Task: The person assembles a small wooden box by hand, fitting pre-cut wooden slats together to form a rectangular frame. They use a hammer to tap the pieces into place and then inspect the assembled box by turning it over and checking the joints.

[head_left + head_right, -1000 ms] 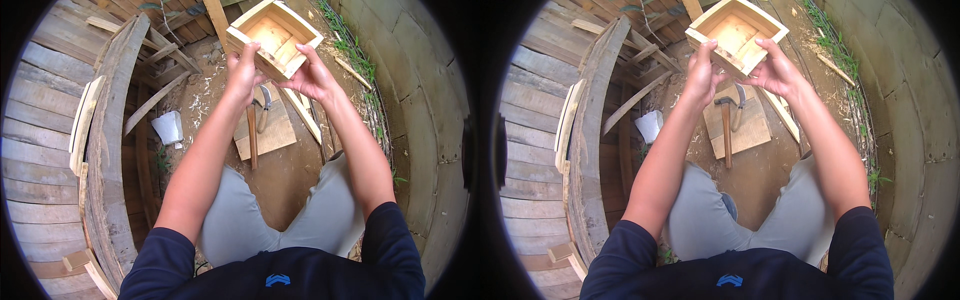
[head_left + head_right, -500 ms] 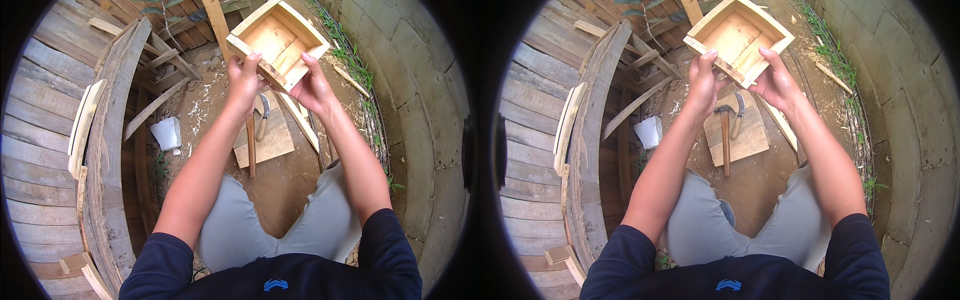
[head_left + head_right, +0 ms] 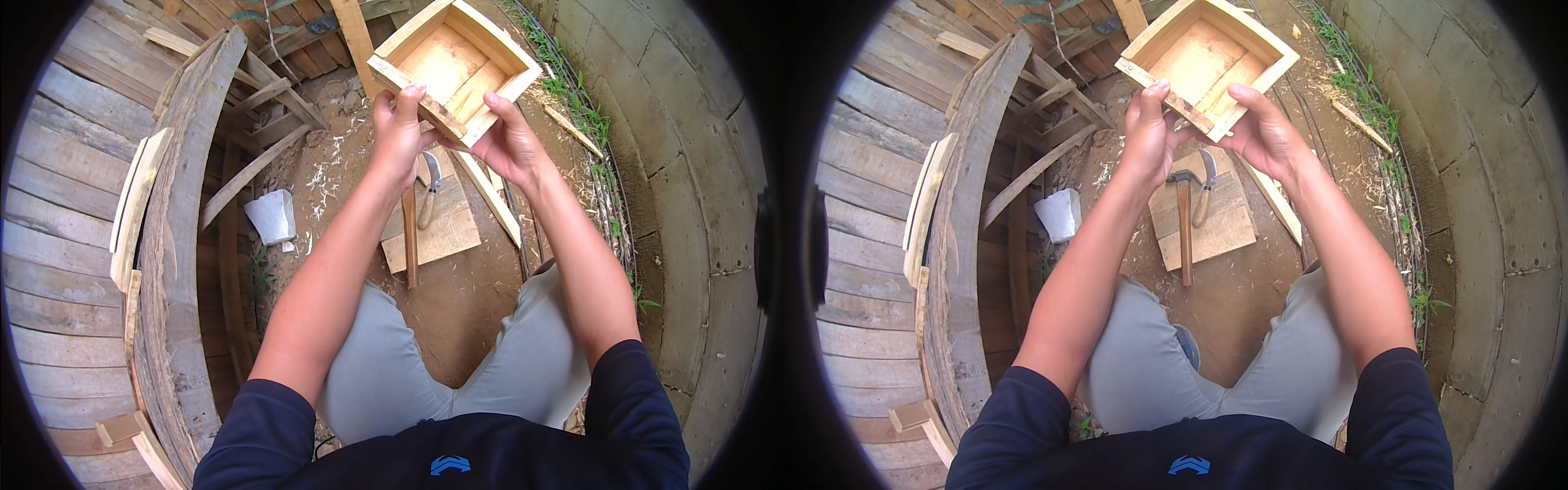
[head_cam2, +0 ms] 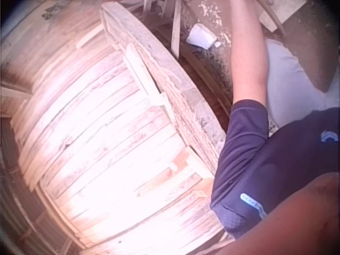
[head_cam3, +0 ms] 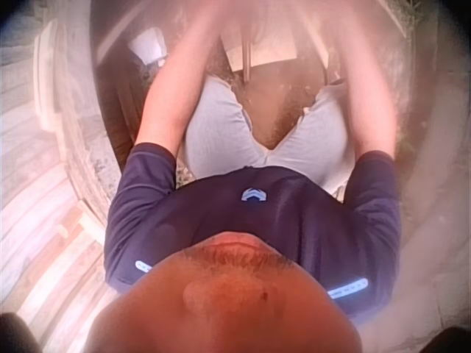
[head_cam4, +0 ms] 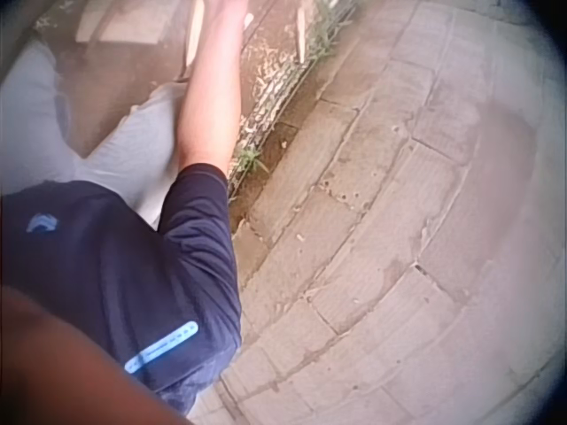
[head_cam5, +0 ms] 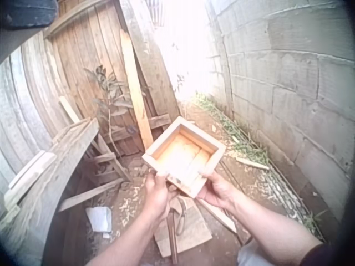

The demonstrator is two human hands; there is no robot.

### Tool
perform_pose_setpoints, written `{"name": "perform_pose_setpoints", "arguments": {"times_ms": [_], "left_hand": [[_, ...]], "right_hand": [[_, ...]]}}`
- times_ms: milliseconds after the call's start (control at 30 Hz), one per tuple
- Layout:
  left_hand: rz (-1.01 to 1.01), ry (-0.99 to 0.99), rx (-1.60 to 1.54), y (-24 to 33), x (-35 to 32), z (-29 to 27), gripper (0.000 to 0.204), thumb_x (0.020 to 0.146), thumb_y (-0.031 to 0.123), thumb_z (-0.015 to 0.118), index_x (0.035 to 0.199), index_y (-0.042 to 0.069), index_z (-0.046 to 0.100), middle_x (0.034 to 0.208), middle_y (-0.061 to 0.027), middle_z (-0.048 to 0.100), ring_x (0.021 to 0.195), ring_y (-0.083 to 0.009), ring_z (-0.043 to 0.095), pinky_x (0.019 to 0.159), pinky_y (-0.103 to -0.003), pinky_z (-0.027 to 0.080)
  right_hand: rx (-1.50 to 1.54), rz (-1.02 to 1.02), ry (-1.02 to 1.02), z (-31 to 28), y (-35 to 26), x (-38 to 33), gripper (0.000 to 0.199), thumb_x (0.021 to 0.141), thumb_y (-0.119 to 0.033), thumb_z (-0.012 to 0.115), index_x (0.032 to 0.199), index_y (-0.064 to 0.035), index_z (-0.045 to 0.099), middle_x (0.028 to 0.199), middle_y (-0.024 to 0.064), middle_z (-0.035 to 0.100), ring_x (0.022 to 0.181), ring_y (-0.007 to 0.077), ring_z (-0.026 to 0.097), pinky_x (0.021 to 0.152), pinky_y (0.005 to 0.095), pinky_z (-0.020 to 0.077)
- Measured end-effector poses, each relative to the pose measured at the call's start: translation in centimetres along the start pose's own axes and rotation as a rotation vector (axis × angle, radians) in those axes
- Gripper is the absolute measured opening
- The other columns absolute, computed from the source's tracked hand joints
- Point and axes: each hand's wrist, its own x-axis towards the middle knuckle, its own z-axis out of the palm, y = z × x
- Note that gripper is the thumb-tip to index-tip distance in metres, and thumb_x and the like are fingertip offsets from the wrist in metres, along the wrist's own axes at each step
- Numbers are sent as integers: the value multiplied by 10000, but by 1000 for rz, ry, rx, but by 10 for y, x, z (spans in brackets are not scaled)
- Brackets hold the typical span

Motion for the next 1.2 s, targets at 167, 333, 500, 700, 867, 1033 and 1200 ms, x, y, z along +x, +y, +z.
{"name": "perform_pose_setpoints", "arguments": {"times_ms": [167, 333, 500, 700, 867, 1033, 1200], "left_hand": [[14, -32, 11, -3, 3, -5, 577, 974, 418, 512, 1330, -25, 411, 1289, -188, 528, 1215, -310, 564, 954, -548, 536], [33, -75, 12, -2, 3, -5, 616, 963, 424, 512, 1367, -26, 394, 1334, -198, 521, 1230, -317, 566, 985, -561, 514], [77, -117, -87, -6, 10, -12, 701, 890, 416, 634, 1353, -6, 321, 1273, -216, 472, 1157, -355, 579, 841, -544, 593], [86, -144, -110, -10, 11, -13, 701, 887, 414, 644, 1379, 30, 324, 1300, -199, 476, 1170, -339, 577, 864, -536, 578], [123, -130, -20, -12, 12, -16, 727, 930, 444, 563, 1440, -29, 351, 1431, -168, 475, 1351, -292, 460, 1143, -494, 355], [84, -184, 31, -12, 15, -29, 757, 921, 474, 576, 1445, -32, 370, 1464, -160, 454, 1377, -275, 418, 1176, -472, 275], [78, -200, 42, -8, 19, -37, 744, 892, 454, 624, 1420, -19, 399, 1421, -150, 470, 1316, -265, 457, 1126, -471, 335]], "right_hand": [[-22, -4, 0, 1, 1, -2, 776, 847, -396, 733, 1415, 26, 415, 1340, 178, 566, 1243, 265, 575, 1071, 473, 472], [-49, -33, 34, 2, 1, -4, 755, 845, -373, 740, 1393, 47, 434, 1325, 178, 577, 1223, 256, 589, 1070, 455, 474], [-52, -29, 15, -4, 4, 0, 758, 840, -349, 748, 1383, 76, 430, 1307, 180, 588, 1218, 256, 589, 1067, 452, 475], [-44, -60, 32, -5, 5, -1, 764, 826, -331, 762, 1378, 81, 431, 1311, 182, 583, 1219, 256, 582, 1085, 454, 454], [-43, -70, 45, -4, 7, 0, 756, 819, -316, 765, 1381, 65, 434, 1309, 171, 580, 1221, 251, 576, 1092, 451, 446], [-114, -22, 71, -3, 1, -2, 724, 816, -256, 769, 1382, 46, 432, 1295, 154, 586, 1202, 247, 586, 1077, 446, 459], [-92, -43, 98, 0, 4, -2, 723, 810, -202, 775, 1393, 32, 417, 1285, 151, 590, 1190, 247, 592, 1045, 457, 485]]}}
